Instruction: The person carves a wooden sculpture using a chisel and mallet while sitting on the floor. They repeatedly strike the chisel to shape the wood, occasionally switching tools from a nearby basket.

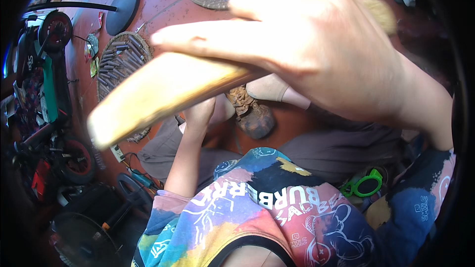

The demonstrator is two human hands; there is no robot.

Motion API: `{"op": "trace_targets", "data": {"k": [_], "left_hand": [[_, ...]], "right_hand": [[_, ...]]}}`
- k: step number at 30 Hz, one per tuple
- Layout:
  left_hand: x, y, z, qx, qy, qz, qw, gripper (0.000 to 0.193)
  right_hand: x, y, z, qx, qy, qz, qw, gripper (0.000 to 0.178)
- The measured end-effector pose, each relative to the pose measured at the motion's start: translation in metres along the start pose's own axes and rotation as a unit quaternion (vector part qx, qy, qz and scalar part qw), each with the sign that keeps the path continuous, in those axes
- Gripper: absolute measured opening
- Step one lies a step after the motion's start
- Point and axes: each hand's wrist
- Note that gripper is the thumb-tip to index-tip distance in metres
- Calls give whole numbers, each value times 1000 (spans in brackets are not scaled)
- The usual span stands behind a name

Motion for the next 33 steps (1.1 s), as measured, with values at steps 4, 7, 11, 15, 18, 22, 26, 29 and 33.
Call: {"op": "trace_targets", "data": {"k": [4,7,11,15,18,22,26,29,33], "left_hand": [[8,-7,-7,44,4,20,999,21],[6,-14,-19,86,-40,12,995,22],[3,-16,-18,117,-36,-27,992,23],[-2,-5,-13,190,-164,-24,968,37],[-7,2,-27,168,-69,-25,983,29],[-29,21,-58,26,217,-77,973,19],[-89,1,-22,-165,314,-103,929,20],[-145,10,50,-281,222,-122,926,19],[-220,31,133,-355,49,-179,916,12]], "right_hand": [[-6,4,4,-1,26,0,1000,61],[-12,3,8,0,43,-9,999,62],[-14,13,3,-8,100,-8,995,65],[-34,16,18,29,72,29,997,65],[-35,23,23,44,72,48,995,63],[-19,50,31,158,-170,64,970,70],[12,122,54,374,-504,96,772,49],[33,143,92,589,-604,79,532,40],[82,186,116,624,-629,40,462,38]]}}
Point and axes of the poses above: each hand's wrist, its own y-axis away from the middle knuckle, its own x-axis out of the palm, z = x × y, and after that the axes turned 9 degrees about y, right-handed
